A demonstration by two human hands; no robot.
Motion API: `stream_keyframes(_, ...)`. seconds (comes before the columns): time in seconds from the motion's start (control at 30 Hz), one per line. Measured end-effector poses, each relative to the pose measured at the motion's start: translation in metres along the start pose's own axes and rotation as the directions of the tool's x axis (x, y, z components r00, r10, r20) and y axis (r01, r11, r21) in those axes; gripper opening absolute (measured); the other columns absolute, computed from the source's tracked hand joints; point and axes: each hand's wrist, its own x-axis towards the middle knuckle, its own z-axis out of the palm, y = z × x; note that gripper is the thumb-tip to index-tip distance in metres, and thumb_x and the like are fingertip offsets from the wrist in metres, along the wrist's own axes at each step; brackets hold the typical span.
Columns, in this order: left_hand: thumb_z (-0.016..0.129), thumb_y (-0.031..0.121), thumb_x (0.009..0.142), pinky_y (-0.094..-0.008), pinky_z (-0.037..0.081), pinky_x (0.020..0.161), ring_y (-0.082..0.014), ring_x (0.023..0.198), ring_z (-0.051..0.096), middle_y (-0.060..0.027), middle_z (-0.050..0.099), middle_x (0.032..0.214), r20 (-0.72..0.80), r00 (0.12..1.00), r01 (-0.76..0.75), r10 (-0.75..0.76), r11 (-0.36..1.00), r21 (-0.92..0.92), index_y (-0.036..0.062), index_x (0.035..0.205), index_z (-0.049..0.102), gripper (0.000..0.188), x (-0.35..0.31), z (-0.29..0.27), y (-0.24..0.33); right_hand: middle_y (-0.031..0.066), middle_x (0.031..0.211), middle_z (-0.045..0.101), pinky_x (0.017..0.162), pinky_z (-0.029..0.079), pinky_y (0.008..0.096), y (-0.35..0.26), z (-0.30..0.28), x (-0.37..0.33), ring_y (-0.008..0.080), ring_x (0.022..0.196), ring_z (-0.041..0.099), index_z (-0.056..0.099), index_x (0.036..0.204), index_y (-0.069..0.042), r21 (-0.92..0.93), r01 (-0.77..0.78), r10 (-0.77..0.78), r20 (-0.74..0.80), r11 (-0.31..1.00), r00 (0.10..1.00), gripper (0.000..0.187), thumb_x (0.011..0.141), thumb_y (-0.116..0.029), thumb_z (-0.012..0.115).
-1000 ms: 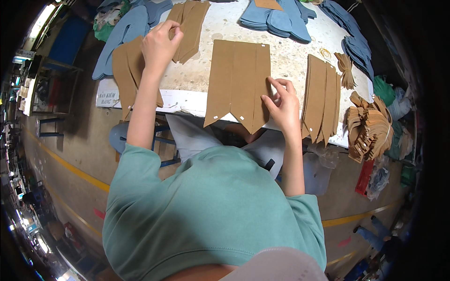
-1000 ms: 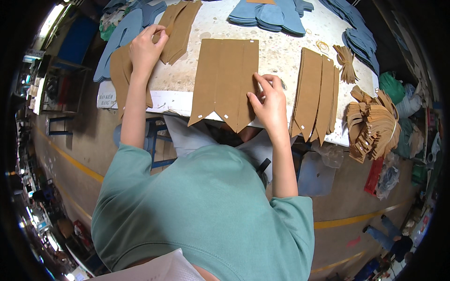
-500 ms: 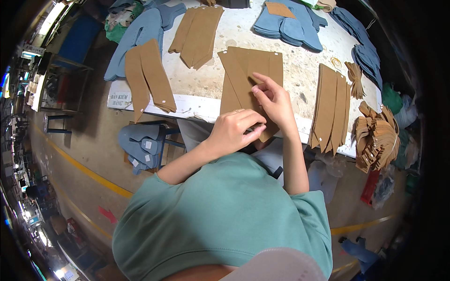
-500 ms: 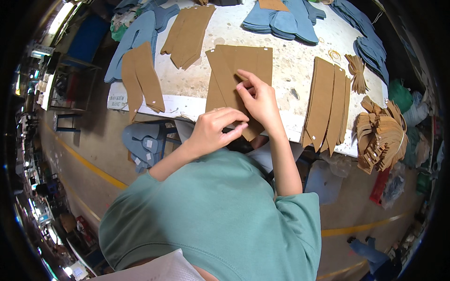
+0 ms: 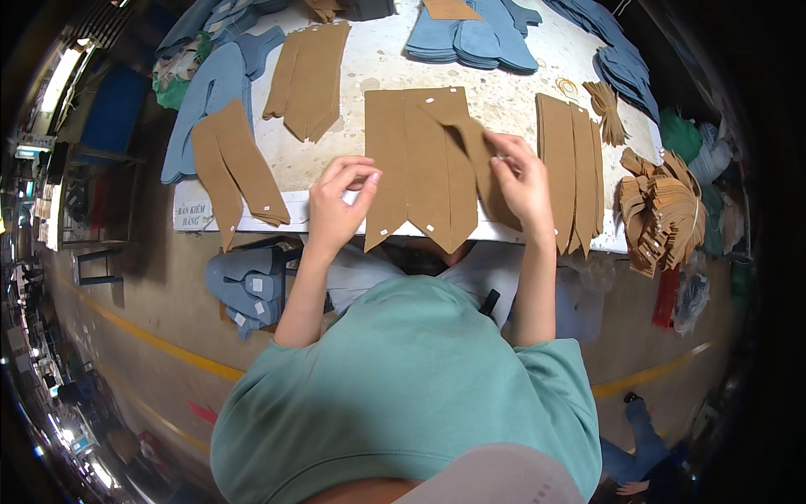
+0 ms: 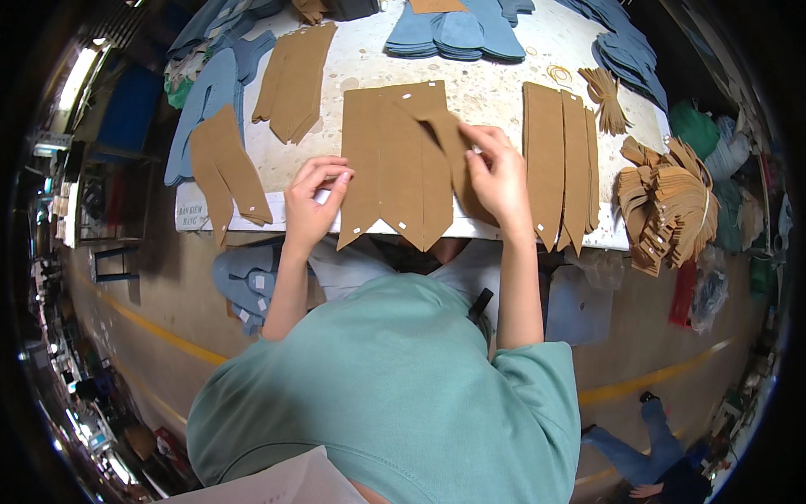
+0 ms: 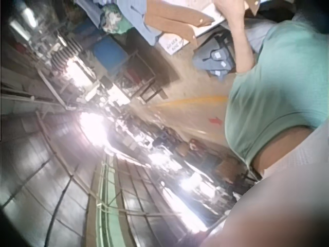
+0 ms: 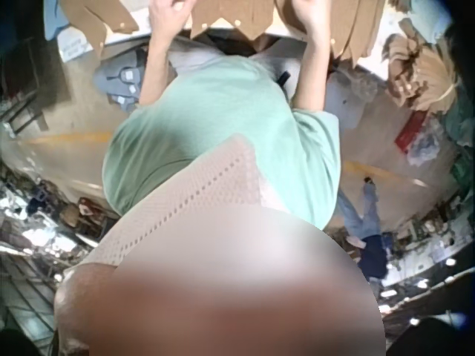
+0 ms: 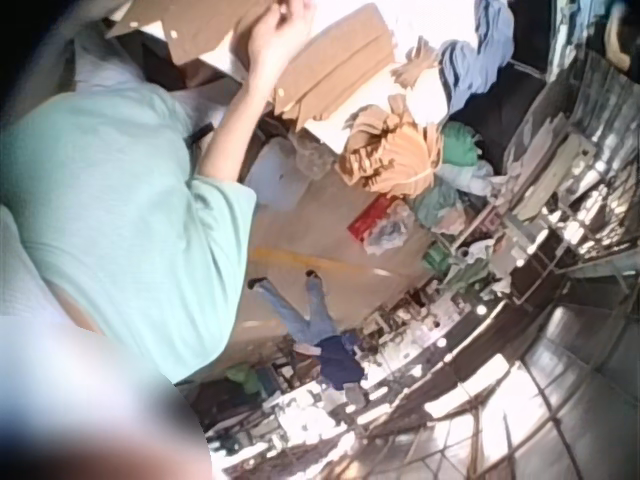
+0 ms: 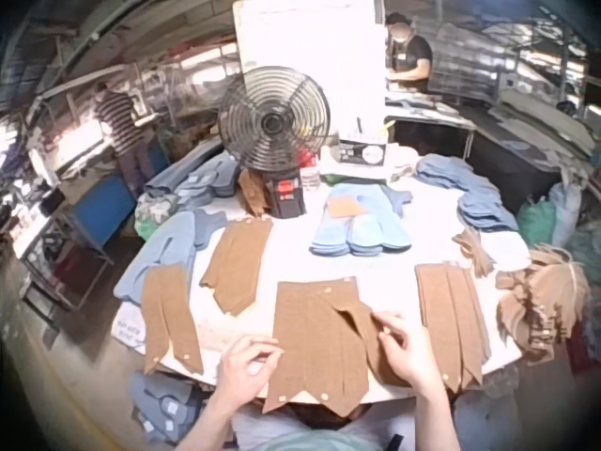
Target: The person repeatedly picks up brown cardboard pieces from a table and stacks them into a neat pile. The person handles the pieces one at a time, aligning them before placing them on the growing stack.
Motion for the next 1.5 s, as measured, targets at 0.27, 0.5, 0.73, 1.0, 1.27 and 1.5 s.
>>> stream_keyframes(0.27, 0.064, 0.006, 0.088, -0.0277, 0.058, 0.071, -0.0181, 0.084, 0.069, -0.0112, 0.065, 0.102, -0.052, 0.999, -0.003, 0.002, 1.0, -0.021, -0.001, 0.091, 0.069, 0.009, -0.003, 0.001, -0.01, 0.0065, 0.104, 0.065, 0.07, 0.049, 0.025, 0.005, -0.016, -0.021, 0.0124, 0.071, 0.057, 0.067, 0.116, -0.009, -0.04, -0.042, 0.046, 0.083, 0.998, 0.996, 0.037, 0.082, 0.003, 0.057)
stream_keyframes(0.5, 0.064, 0.007, 0.088, -0.0285, 0.057, 0.072, -0.0185, 0.084, 0.068, -0.0115, 0.065, 0.1, -0.049, 0.999, 0.011, -0.013, 0.999, -0.044, -0.0007, 0.092, 0.069, 0.01, -0.004, 0.002, -0.01, 0.0114, 0.111, 0.063, 0.081, 0.051, 0.032, 0.004, 0.004, 0.012, 0.024, 0.088, 0.063, 0.065, 0.116, -0.006, -0.127, 0.089, -0.075, 0.112, 0.988, 0.991, 0.037, 0.081, 0.002, 0.057)
stream_keyframes(0.73, 0.065, 0.007, 0.088, -0.0286, 0.057, 0.073, -0.019, 0.084, 0.068, -0.0116, 0.065, 0.1, -0.055, 0.998, 0.006, -0.008, 1.0, -0.022, -0.0005, 0.092, 0.069, 0.01, -0.006, 0.001, -0.01, 0.0124, 0.109, 0.064, 0.083, 0.052, 0.034, -0.002, -0.002, 0.015, 0.0257, 0.091, 0.065, 0.064, 0.119, -0.008, -0.238, -0.072, 0.061, -0.051, 0.969, 0.997, 0.035, 0.084, -0.006, 0.061)
stream_keyframes(1.0, 0.065, 0.009, 0.088, -0.029, 0.057, 0.073, -0.0194, 0.084, 0.068, -0.0115, 0.066, 0.099, -0.038, 0.999, 0.007, -0.007, 1.0, -0.008, 0.0003, 0.091, 0.07, 0.01, -0.005, 0.001, -0.012, 0.0092, 0.103, 0.064, 0.074, 0.053, 0.0275, -0.013, -0.023, -0.052, 0.0177, 0.076, 0.066, 0.066, 0.117, -0.006, -0.199, -0.116, 0.116, -0.007, 0.973, 0.993, 0.035, 0.084, 0.003, 0.06)
stream_keyframes(1.27, 0.065, 0.009, 0.088, -0.0294, 0.057, 0.075, -0.0201, 0.085, 0.068, -0.0113, 0.065, 0.099, -0.053, 0.999, 0.0, 0.001, 1.0, 0.025, 0.0006, 0.091, 0.07, 0.01, -0.008, 0.0, -0.01, 0.0083, 0.107, 0.062, 0.072, 0.054, 0.0268, -0.008, -0.012, -0.057, 0.0159, 0.078, 0.065, 0.065, 0.118, -0.005, -0.087, -0.093, 0.09, -0.029, 0.992, 0.995, 0.037, 0.083, 0.003, 0.06)
stream_keyframes(1.5, 0.066, 0.009, 0.087, -0.0303, 0.057, 0.076, -0.0206, 0.087, 0.068, -0.0107, 0.065, 0.099, -0.057, 0.998, 0.012, -0.01, 0.999, 0.034, 0.0013, 0.091, 0.07, 0.009, -0.01, 0.002, -0.009, 0.0086, 0.113, 0.061, 0.074, 0.054, 0.0263, -0.007, -0.018, -0.051, 0.0159, 0.079, 0.065, 0.064, 0.119, -0.005, -0.115, -0.073, 0.077, 0.035, 0.991, 0.996, 0.04, 0.08, 0.004, 0.057)
